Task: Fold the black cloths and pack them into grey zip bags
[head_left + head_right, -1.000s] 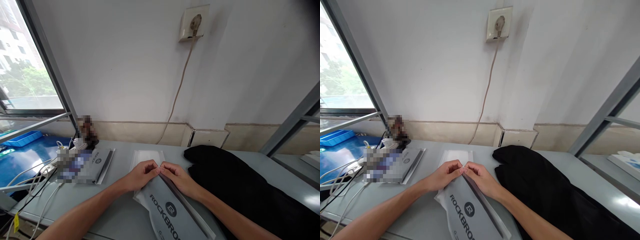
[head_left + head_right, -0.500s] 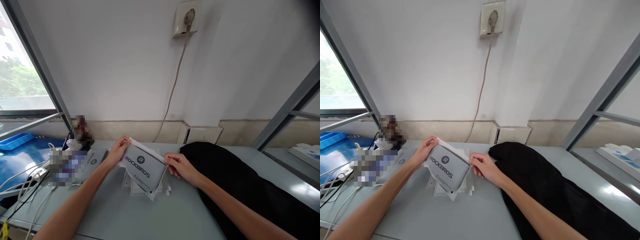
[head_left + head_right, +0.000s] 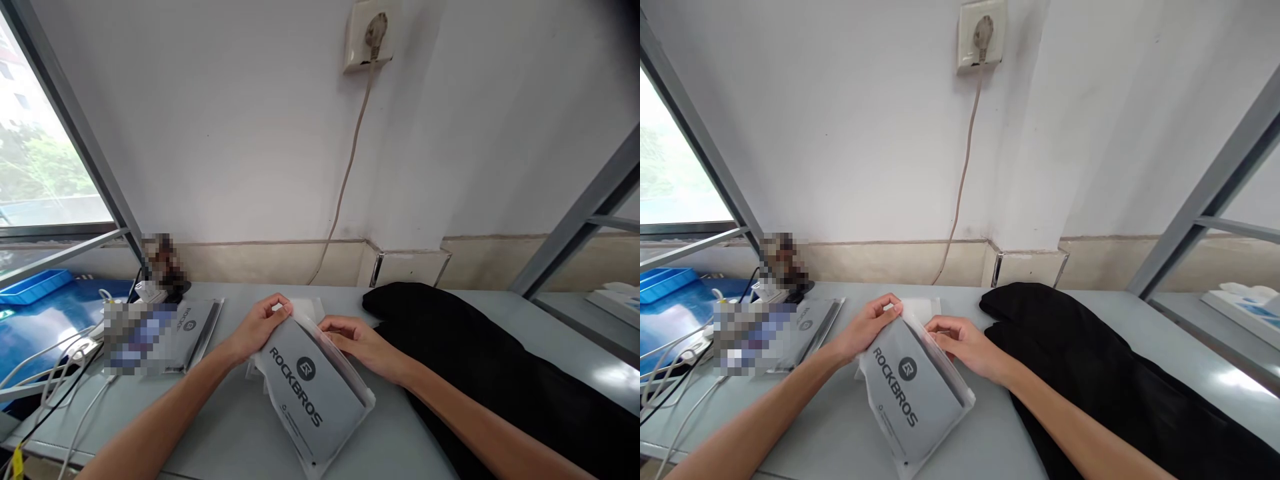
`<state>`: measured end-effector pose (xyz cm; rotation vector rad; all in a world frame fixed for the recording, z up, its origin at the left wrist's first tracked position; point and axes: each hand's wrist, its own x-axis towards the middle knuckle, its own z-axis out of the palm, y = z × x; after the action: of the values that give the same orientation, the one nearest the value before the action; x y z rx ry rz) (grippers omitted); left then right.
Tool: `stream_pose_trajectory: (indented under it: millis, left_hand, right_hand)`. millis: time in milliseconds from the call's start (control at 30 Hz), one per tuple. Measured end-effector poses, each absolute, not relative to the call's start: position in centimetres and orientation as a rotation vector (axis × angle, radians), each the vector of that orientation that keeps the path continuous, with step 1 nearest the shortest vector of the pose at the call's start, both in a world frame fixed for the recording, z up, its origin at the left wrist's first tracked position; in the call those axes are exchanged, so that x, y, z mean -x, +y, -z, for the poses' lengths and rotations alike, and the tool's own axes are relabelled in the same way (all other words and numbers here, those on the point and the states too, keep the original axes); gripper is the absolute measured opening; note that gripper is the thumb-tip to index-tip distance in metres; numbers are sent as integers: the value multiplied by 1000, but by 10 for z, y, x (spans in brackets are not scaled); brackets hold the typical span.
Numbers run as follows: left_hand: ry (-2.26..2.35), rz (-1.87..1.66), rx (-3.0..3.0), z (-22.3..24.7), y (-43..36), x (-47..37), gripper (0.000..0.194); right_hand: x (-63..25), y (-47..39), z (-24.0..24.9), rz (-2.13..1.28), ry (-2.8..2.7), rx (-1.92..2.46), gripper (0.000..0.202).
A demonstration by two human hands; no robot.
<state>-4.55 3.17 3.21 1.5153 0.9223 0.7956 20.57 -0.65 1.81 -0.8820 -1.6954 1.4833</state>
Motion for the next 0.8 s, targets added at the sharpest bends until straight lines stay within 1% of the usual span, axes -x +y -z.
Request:
stream_pose_trajectory:
  millis: [100,233,333,533,667,800]
  left_hand:
    - [965,-822,-1571,-32,29,42,48]
    - [1018,-885,-1614,-37,30,45,46]
    - [998,-911,-1629,-40,30,46,44]
    - [921,-932,-1649,-41,24,42,42]
    - [910,-1021,-1624,-41,23,41,39]
    - [859,-1004,-1608,-42,23,42,38]
  right_hand:
    - [-205,-9,-19,-1526,-1634,863,36]
    - [-205,-13,-25,-1613,-1609,883,46]
    - [-203,-15,-27,-1570,-1698,910,48]
    - [-196,-14,-22,-1374,-1828,962,33]
    - [-195,-17,-24,-1349,-1814,1008,25]
    - [-194,-22,-29,-1331,-1828,1032,21]
